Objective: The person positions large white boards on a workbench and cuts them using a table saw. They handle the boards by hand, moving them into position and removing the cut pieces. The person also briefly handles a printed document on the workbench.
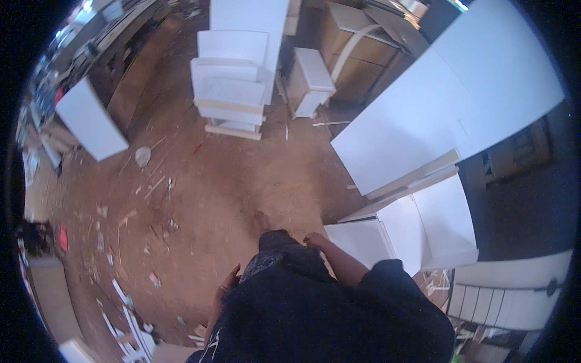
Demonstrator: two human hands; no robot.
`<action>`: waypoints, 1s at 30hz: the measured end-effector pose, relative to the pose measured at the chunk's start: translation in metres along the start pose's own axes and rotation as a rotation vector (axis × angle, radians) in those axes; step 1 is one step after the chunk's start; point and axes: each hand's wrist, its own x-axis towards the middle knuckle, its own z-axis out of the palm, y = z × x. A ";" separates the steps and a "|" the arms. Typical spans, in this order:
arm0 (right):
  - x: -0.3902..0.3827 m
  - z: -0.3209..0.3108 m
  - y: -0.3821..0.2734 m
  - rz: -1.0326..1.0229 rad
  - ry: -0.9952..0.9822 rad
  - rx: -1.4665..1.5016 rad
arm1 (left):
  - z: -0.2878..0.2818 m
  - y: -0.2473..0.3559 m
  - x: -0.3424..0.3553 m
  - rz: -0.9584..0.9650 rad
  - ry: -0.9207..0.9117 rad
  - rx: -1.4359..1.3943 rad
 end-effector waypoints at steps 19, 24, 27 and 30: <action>0.115 -0.241 -0.099 0.451 0.880 0.884 | 0.204 0.494 -0.073 0.589 0.212 0.613; 0.073 -0.140 -0.044 1.006 0.922 1.197 | 0.457 0.619 0.053 0.831 -0.125 1.280; 0.047 -0.047 -0.059 1.112 0.975 1.571 | 0.644 0.625 0.084 0.803 -0.270 1.400; 0.023 0.001 -0.101 1.281 0.944 2.375 | 0.816 0.562 0.089 1.034 -0.640 1.542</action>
